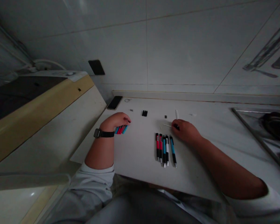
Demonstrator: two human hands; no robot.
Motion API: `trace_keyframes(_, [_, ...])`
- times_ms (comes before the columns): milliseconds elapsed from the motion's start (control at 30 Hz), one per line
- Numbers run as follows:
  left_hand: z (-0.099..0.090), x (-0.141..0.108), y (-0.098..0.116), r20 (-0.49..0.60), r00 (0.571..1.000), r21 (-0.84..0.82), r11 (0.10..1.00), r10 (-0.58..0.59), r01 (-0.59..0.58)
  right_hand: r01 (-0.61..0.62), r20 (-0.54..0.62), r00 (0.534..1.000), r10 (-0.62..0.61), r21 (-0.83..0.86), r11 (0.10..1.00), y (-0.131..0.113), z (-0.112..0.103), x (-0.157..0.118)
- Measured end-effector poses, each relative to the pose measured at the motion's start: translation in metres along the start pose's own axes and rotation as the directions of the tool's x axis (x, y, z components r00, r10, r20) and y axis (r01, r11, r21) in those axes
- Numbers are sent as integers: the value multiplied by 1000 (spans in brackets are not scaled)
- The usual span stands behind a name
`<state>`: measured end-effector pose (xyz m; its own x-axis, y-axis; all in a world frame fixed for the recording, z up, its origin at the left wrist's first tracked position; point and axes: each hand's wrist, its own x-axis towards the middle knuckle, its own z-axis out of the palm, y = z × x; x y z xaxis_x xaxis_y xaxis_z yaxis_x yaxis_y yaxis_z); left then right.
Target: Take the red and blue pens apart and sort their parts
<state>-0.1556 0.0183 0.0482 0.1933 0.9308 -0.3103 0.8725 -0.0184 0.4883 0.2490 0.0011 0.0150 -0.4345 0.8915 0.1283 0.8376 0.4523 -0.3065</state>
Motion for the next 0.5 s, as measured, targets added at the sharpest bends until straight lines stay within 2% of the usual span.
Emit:
trace_keyframes(167, [-2,0,-9,-42,999,-15,1000,2,-3,0,3,1000,0,4,1000,0,-1,0])
trace_keyframes(500, [1,0,-11,-103,994,43,999,-27,31,3,-8,1000,-3,5,1000,4,3,0])
